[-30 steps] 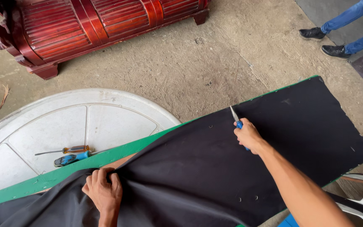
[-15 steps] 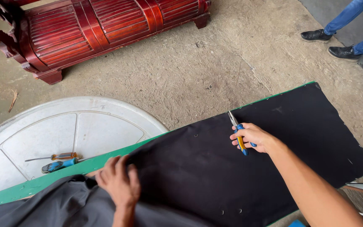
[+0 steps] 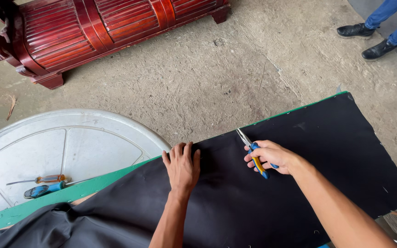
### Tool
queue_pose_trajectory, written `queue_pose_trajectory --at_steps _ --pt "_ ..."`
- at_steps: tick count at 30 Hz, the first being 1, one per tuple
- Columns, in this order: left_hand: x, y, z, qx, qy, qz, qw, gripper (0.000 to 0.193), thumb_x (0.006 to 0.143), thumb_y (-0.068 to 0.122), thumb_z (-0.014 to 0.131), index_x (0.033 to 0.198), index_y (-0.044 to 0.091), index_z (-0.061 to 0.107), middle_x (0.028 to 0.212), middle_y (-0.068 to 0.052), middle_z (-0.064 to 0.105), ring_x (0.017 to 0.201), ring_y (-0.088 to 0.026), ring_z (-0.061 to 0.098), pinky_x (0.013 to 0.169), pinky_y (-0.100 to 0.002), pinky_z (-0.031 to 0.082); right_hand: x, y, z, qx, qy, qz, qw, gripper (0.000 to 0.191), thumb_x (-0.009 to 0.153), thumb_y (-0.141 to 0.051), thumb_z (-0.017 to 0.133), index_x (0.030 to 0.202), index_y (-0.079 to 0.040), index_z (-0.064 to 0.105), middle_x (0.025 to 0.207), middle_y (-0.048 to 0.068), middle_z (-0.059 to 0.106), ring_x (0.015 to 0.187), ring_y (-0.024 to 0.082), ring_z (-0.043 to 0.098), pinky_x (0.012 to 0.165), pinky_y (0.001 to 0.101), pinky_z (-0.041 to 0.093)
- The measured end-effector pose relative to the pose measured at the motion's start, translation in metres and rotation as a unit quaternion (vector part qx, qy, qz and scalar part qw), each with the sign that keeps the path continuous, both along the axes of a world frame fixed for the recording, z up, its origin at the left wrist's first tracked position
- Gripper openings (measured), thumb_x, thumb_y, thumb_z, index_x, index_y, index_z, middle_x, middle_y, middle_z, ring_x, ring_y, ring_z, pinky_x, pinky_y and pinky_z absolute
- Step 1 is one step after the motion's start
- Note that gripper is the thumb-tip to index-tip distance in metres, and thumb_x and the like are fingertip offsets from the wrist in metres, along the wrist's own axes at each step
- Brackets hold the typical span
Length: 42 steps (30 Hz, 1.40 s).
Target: The person uses pliers to remove staples from the edge of a black fabric cover laid over a green board. The person works along the edge, pulling out staples one by one and placing them aside.
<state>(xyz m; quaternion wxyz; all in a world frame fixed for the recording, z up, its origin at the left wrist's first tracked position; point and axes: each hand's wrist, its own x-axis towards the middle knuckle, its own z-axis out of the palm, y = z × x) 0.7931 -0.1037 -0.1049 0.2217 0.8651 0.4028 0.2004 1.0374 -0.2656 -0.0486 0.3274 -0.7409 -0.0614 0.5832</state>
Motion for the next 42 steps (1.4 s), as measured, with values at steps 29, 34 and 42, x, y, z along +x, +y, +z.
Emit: queue_pose_trajectory --at_steps 29,34,42 --pt "0.048 -0.008 -0.003 -0.029 -0.087 -0.023 0.995 0.016 0.090 0.026 0.071 0.098 0.012 0.072 0.106 -0.005 0.066 0.102 -0.028 0.060 0.101 -0.045 0.038 -0.016 0.002 -0.011 0.025 0.012 -0.044 0.999 0.042 0.091 -0.014 0.057 0.133 -0.007 0.057 0.107 0.012 0.068 0.093 0.024 0.068 0.083 0.0442 0.059" --pt "0.049 -0.005 -0.005 -0.058 -0.091 -0.017 0.994 0.016 0.092 0.026 0.069 0.099 0.012 0.072 0.104 -0.006 0.066 0.102 -0.028 0.060 0.099 -0.044 0.038 -0.041 -0.001 -0.029 0.020 -0.190 0.003 0.982 0.031 0.094 -0.011 0.058 0.125 -0.004 0.062 0.089 0.012 0.063 0.073 0.020 0.062 0.066 0.0389 0.056" --pt "0.050 -0.004 -0.009 -0.075 -0.084 0.003 0.994 0.020 0.093 0.023 0.066 0.109 0.011 0.067 0.105 -0.007 0.066 0.104 -0.028 0.060 0.100 -0.045 0.039 -0.071 -0.027 -0.021 0.205 -0.093 -0.055 0.973 0.040 0.092 -0.008 0.058 0.132 -0.003 0.057 0.094 0.006 0.064 0.078 0.013 0.065 0.073 0.0306 0.057"
